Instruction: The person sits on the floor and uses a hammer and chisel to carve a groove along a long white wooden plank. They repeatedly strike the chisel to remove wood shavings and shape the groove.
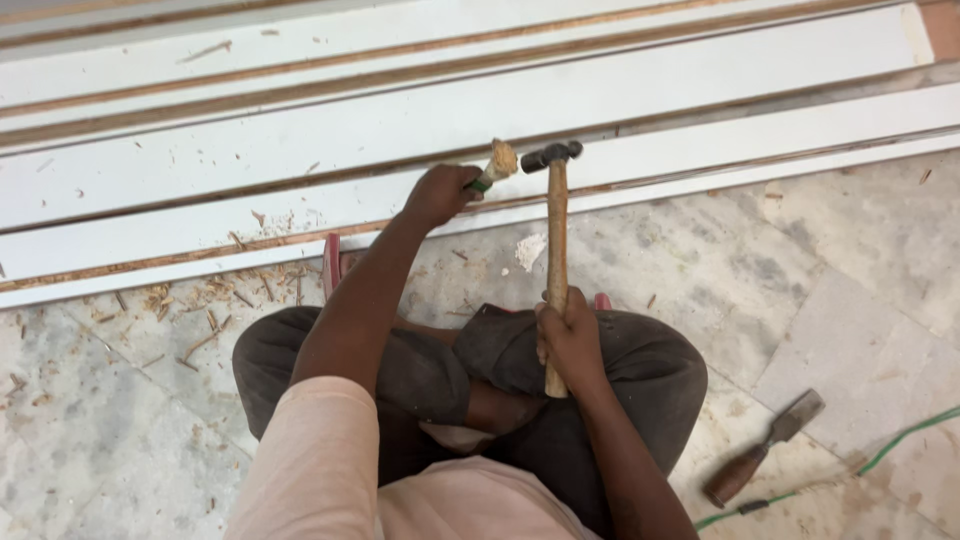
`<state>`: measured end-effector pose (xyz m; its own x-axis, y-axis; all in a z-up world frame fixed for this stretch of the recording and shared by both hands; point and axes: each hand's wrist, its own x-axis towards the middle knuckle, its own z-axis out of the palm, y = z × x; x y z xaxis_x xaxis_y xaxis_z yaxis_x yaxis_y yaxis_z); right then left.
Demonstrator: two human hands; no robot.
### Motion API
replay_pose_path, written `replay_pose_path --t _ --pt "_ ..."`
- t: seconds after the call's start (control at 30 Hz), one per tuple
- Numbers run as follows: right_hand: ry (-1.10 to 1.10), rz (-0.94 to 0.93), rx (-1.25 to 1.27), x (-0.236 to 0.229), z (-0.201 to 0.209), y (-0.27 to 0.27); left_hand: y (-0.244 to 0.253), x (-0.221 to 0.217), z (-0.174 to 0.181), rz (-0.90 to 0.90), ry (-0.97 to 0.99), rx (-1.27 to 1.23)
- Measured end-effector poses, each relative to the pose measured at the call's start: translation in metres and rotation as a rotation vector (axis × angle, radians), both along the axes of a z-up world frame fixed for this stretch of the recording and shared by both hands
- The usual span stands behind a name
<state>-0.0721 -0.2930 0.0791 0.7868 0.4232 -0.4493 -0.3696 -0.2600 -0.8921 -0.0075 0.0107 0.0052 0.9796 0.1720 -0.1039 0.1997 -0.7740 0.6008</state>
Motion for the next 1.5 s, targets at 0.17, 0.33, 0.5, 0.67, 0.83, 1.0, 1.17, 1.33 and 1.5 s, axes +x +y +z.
replay_pose_path --t 0.17,0.33,0.5,0.67,0.83,1.0,1.17,1.33,1.5 --pt "-0.136 -0.210 0.172 -0.002 -0.008 -0.007 -0.007 0.005 -0.005 -0.059 0.050 0.080" --pt "-0.018 -0.092 0.037 0.004 -0.004 -0.007 -0.011 0.015 -0.006 -0.062 0.098 0.109" --pt "0.049 -0.159 0.115 0.003 0.000 -0.007 -0.011 0.015 -0.007 -0.103 0.149 0.155" --pt "-0.074 -0.198 0.103 0.000 -0.006 -0.011 -0.014 0.020 -0.016 -0.152 0.126 0.198" --pt "0.038 -0.041 0.043 0.006 -0.002 -0.011 -0.013 0.017 -0.014 -0.141 0.144 0.209" --pt "-0.114 -0.205 0.131 0.000 -0.006 -0.013 -0.010 0.020 -0.018 -0.133 0.167 0.203" --pt "0.078 0.041 -0.074 0.007 -0.009 -0.006 0.004 0.017 -0.046 -0.184 0.260 0.368" --pt "0.150 0.055 -0.075 0.008 -0.002 -0.001 0.033 -0.016 -0.048 -0.117 0.184 0.359" --pt "0.126 -0.108 0.055 0.008 -0.007 -0.001 0.045 -0.036 -0.016 0.073 -0.023 0.159"
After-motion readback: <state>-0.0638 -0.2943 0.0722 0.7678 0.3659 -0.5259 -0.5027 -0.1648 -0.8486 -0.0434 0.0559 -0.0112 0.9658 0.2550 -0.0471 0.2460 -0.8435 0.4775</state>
